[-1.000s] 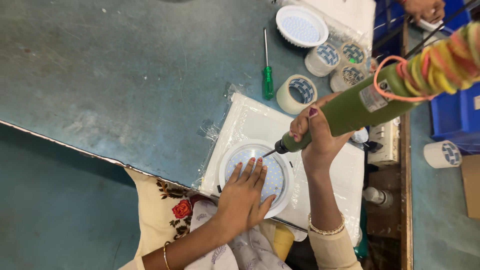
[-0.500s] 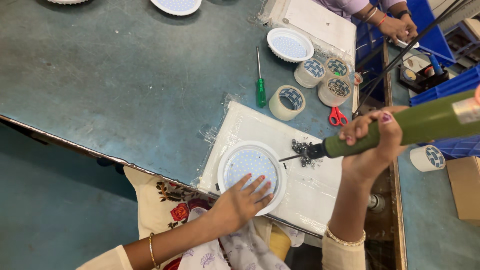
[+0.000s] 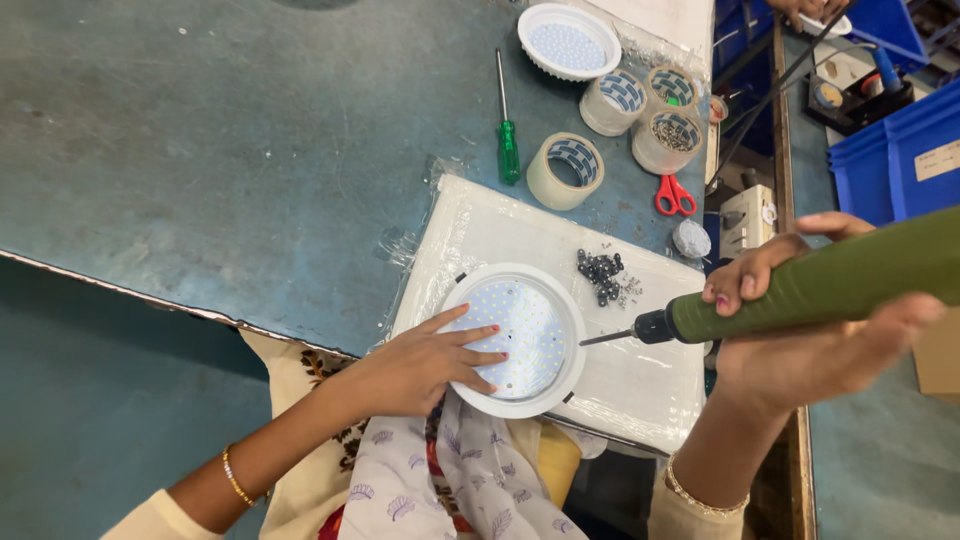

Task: The person uses a green electric screwdriver to fasten screws into a white circular LED panel. They repeatedly pick up screws, align them with holes in the panel, and drive them in, then place the finished panel aside and pick up another.

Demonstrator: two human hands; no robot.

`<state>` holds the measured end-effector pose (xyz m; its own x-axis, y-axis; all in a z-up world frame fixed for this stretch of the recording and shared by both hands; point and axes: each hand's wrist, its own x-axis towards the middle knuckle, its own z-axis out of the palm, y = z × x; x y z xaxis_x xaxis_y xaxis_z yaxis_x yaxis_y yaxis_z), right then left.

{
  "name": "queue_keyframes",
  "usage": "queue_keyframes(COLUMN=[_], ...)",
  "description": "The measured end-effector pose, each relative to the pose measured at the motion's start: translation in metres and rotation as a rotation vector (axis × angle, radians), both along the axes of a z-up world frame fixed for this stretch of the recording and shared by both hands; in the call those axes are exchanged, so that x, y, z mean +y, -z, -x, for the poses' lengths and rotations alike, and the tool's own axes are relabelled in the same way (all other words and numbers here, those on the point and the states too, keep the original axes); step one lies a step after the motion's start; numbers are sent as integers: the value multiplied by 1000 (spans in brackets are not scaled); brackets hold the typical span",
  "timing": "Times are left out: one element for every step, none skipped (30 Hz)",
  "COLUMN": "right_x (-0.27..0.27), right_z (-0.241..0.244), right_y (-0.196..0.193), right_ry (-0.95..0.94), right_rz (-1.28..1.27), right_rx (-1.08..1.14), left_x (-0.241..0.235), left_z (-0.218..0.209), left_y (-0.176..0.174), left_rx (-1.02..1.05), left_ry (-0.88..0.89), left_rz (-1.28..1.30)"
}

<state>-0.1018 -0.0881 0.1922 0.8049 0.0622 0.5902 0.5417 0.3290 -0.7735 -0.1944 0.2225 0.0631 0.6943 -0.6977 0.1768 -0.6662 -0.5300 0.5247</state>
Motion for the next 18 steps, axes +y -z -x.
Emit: queue_keyframes(right_x=[-3,-5,-6,-8,-9,-10,-9,-7,-5,-2,1,3,7,9,12,13,14,15], right_z=[2,5,8,10,12,13,14,14,15,15,18,19,24,26,31,35,37,40], right_y=[1,2,4,5,6,8,9,11,12,13,14,16,18,20,21,22,23,24], right_ry=[-25,-37,-49,-47,-52,-57,-68,-103,-137,-192,-220,-250,-253,-228,-204,-150,-125,-97], right_rz=[-25,-26,-26,2,11,21,12,-24,-60,-123,-161,-197,-209,-189,-169,-118,-104,-89], right_rx=[15,25,35,41,46,49,52,59,66,77,79,83,77,69,69,65,69,74], left_x=[1,2,2,1,-4,-12,-19,-23,-27,-31,-33,-34,-34,-34,-33,-32,-32,-33], left_z=[1,3,4,6,8,9,9,9,9,8,8,8,9,8,7,6,5,3], left_y=[-2,-3,-3,-3,-1,1,3,4,5,6,7,7,8,9,10,10,12,14], left_rx=[67,68,70,74,37,-2,-41,14,70,125,108,91,74,155,237,317,301,287], left_ry=[-12,-44,-76,-111,-263,-416,-570,-693,-815,-934,-944,-955,-966,-993,-1018,-1041,-1031,-1020], left_rz=[-15,80,176,273,350,423,494,491,487,482,499,516,533,521,509,496,500,504])
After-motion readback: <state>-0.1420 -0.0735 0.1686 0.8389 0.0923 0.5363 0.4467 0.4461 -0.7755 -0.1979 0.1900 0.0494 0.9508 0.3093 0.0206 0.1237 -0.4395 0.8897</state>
